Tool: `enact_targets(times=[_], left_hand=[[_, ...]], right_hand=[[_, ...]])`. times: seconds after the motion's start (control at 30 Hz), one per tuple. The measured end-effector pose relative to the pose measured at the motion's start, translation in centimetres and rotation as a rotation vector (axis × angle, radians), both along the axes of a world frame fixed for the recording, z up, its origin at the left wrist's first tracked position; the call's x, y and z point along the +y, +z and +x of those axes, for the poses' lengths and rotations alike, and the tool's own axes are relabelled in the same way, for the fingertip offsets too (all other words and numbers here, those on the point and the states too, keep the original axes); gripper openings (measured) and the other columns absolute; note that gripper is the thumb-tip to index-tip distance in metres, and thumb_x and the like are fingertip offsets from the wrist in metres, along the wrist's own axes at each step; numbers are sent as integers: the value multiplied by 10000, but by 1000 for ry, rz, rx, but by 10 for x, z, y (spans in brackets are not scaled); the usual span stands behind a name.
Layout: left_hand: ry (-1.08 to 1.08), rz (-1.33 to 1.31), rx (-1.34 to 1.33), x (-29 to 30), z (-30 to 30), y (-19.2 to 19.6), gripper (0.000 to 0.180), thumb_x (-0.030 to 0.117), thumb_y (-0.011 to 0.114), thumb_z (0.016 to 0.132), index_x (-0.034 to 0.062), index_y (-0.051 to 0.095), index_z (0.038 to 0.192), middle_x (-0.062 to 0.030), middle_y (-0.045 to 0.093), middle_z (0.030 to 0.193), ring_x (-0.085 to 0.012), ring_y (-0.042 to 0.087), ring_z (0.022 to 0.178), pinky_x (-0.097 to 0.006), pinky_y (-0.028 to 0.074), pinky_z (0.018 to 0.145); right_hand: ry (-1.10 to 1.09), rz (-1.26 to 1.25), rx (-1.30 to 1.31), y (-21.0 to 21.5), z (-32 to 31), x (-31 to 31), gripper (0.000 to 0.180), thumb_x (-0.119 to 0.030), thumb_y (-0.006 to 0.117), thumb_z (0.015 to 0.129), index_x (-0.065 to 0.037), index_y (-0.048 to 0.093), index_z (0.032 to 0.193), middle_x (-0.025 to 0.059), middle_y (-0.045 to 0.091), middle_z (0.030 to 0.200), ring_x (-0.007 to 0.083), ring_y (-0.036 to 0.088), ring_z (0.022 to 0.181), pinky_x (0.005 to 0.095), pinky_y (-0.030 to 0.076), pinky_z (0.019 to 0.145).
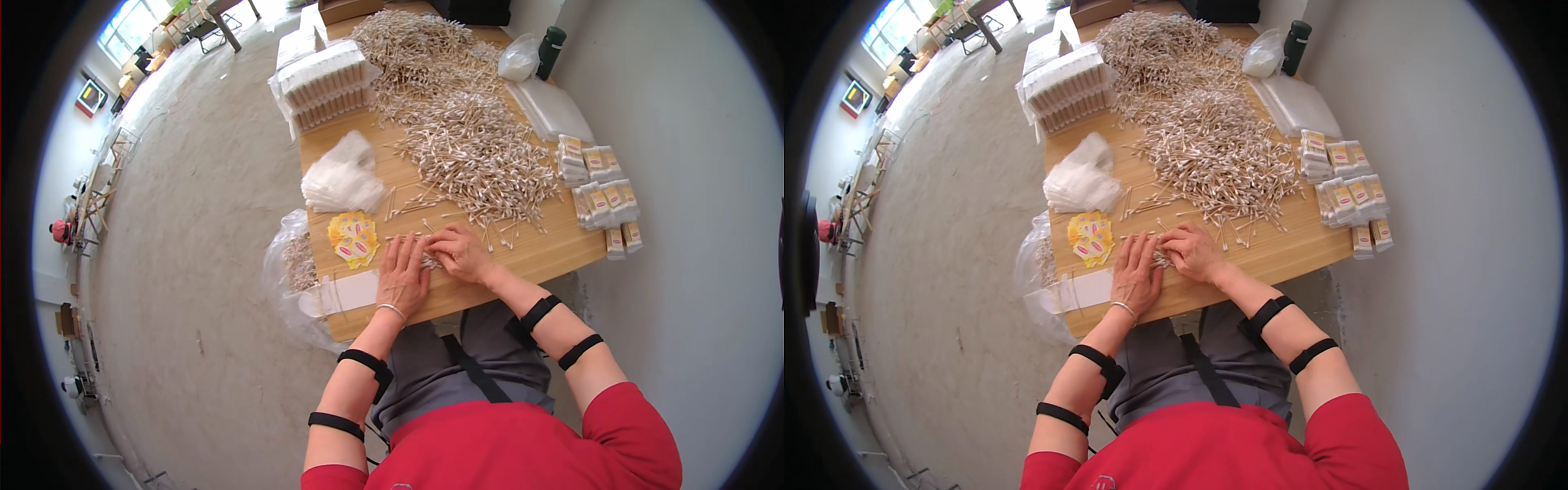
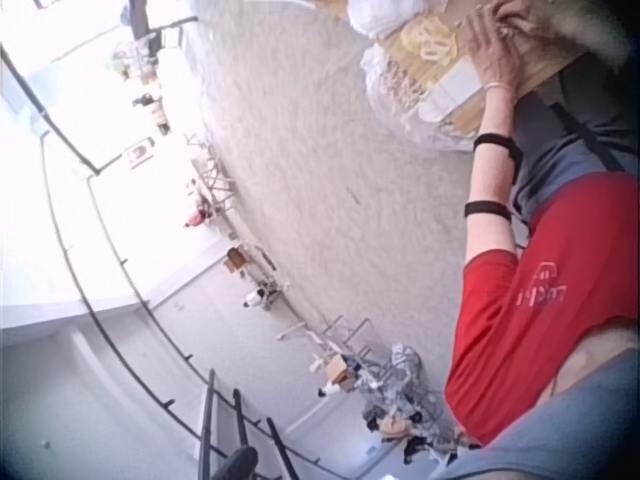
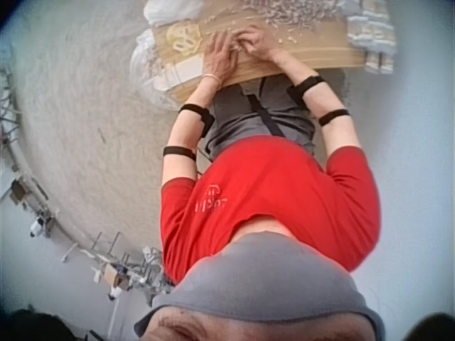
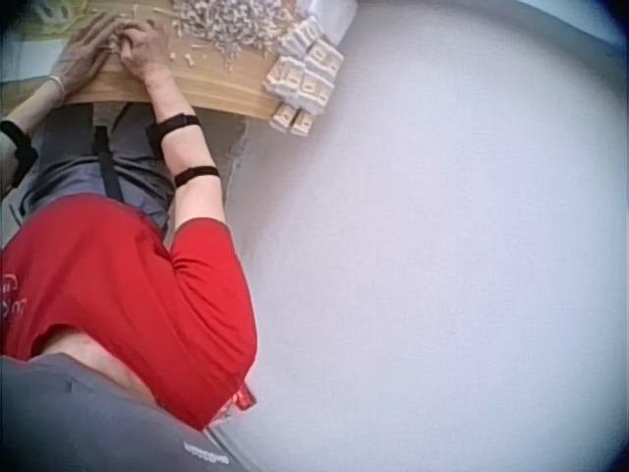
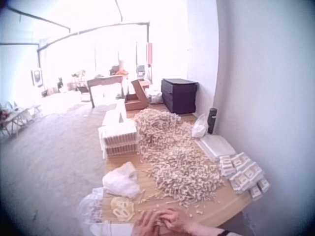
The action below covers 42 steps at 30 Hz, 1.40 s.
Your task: Counting and packaging cotton swabs into individual plastic bags and paper boxes.
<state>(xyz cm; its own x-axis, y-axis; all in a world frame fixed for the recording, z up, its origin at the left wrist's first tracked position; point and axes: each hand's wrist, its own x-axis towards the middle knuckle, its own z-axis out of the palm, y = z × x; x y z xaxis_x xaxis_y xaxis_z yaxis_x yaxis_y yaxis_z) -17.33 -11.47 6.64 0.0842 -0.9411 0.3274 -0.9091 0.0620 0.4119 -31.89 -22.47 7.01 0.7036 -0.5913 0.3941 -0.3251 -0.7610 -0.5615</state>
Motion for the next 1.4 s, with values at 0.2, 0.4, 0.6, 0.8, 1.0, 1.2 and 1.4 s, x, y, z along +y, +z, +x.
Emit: enact_targets(times=[0.2,0.4,0.6,0.8,1.0,1.2,1.4], left_hand=[[-28,-50,21,4,2,-4,379,142,629,798,68,590,1167,-127,424,1363,-333,343,1295,-445,304,1077],[-11,-70,56,8,1,-7,296,131,669,770,50,618,1051,-102,526,1117,-305,468,1093,-443,385,944],[-33,-90,95,4,-1,-7,323,113,668,771,41,602,1079,-123,547,1094,-323,504,1047,-424,416,914],[-42,-59,184,8,5,-10,400,115,662,796,11,543,1163,-162,539,1201,-357,485,1148,-432,404,993],[-129,-86,230,6,8,-11,348,76,651,806,12,564,1137,-148,578,1162,-339,506,1155,-428,406,1001],[-176,-114,238,4,6,-7,297,71,650,794,37,587,1082,-112,607,1097,-288,544,1100,-407,423,985],[-177,-29,273,2,5,-3,347,38,630,777,41,578,1120,-129,601,1123,-303,547,1090,-408,435,951]], right_hand=[[88,193,-3,-5,3,-4,137,-95,646,769,-104,710,890,42,654,990,266,556,984,363,452,874],[78,-8,-5,-2,39,-9,117,-132,674,762,-113,707,873,40,629,959,264,554,970,354,465,858],[-48,45,123,-13,36,-35,75,-118,661,765,-110,698,829,8,621,966,229,543,947,344,464,848],[-360,-30,-192,4,0,-15,99,-50,604,810,-59,660,891,81,604,951,279,545,938,358,461,829],[-518,357,-283,-24,4,48,343,-46,520,832,18,499,1168,190,477,1226,340,463,1170,389,355,1018],[-293,775,-649,-36,50,38,339,-94,465,910,42,455,1220,155,454,1294,248,438,1214,342,318,1054],[-275,771,-788,-50,43,27,372,-94,431,955,27,403,1305,144,438,1334,216,400,1266,313,274,1089]])
